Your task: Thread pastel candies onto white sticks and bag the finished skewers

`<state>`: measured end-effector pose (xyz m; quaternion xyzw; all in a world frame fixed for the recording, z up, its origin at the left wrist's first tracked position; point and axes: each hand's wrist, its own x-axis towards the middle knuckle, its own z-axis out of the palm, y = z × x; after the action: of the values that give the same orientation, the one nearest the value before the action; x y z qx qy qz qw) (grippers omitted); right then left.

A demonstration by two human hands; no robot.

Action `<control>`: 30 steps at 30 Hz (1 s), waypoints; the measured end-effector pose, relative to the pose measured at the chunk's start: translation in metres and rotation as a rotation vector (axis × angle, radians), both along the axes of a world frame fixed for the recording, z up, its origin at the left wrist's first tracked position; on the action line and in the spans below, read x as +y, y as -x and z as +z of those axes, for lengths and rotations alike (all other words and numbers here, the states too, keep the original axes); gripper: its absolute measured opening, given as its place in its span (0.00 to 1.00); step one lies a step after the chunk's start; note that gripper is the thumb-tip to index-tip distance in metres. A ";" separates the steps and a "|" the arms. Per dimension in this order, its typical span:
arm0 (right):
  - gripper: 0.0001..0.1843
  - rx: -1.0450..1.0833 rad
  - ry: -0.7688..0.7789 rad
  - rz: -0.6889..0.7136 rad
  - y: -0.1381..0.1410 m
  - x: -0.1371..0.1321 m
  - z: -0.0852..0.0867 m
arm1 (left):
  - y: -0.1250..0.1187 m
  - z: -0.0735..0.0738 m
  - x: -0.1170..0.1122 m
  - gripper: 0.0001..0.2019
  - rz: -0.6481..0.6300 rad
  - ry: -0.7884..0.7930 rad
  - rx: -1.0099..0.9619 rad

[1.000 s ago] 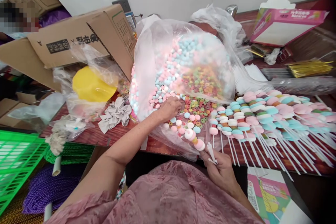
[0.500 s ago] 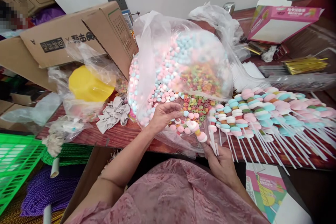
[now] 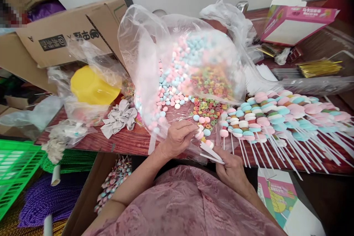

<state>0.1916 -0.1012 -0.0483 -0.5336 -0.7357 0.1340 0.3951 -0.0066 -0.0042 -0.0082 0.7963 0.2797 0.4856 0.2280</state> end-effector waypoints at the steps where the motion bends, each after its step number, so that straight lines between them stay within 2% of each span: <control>1: 0.24 -0.004 -0.017 -0.004 0.000 0.000 0.000 | 0.000 -0.001 -0.002 0.07 0.000 0.042 -0.036; 6: 0.23 0.025 -0.120 -0.010 0.002 0.003 0.001 | -0.001 -0.005 -0.008 0.17 0.019 0.599 -0.458; 8: 0.24 0.028 -0.162 -0.006 0.004 0.004 0.001 | -0.001 -0.005 -0.009 0.19 0.016 0.695 -0.493; 10: 0.24 0.021 -0.175 -0.016 0.005 0.005 -0.002 | -0.001 -0.005 -0.010 0.17 0.075 0.577 -0.426; 14: 0.26 -0.041 -0.148 -0.027 0.006 0.006 -0.008 | 0.005 -0.003 -0.010 0.12 0.175 0.015 -0.076; 16: 0.26 -0.090 -0.134 -0.013 0.005 0.006 -0.010 | 0.008 -0.003 -0.008 0.15 0.158 -0.176 0.067; 19: 0.25 -0.150 -0.135 0.005 0.004 0.006 -0.011 | 0.013 -0.004 -0.006 0.22 0.085 -0.306 0.150; 21: 0.25 -0.160 -0.153 0.003 0.004 0.006 -0.010 | 0.015 -0.005 -0.007 0.23 0.026 -0.323 0.157; 23: 0.27 -0.144 -0.190 -0.006 0.004 0.006 -0.007 | 0.015 -0.005 -0.010 0.23 0.023 -0.212 0.085; 24: 0.28 -0.131 -0.211 -0.012 0.004 0.006 -0.006 | 0.015 -0.004 -0.013 0.22 0.038 -0.095 0.008; 27: 0.29 -0.101 -0.258 -0.019 0.006 0.005 -0.002 | 0.012 0.000 -0.020 0.21 0.093 0.380 -0.261; 30: 0.27 -0.095 -0.261 -0.001 0.008 0.004 0.000 | 0.009 0.002 -0.025 0.17 0.038 0.755 -0.358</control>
<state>0.1832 -0.0968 -0.0482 -0.4837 -0.7645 0.0116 0.4259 -0.0152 -0.0290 -0.0063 0.5544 0.4086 0.4840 0.5398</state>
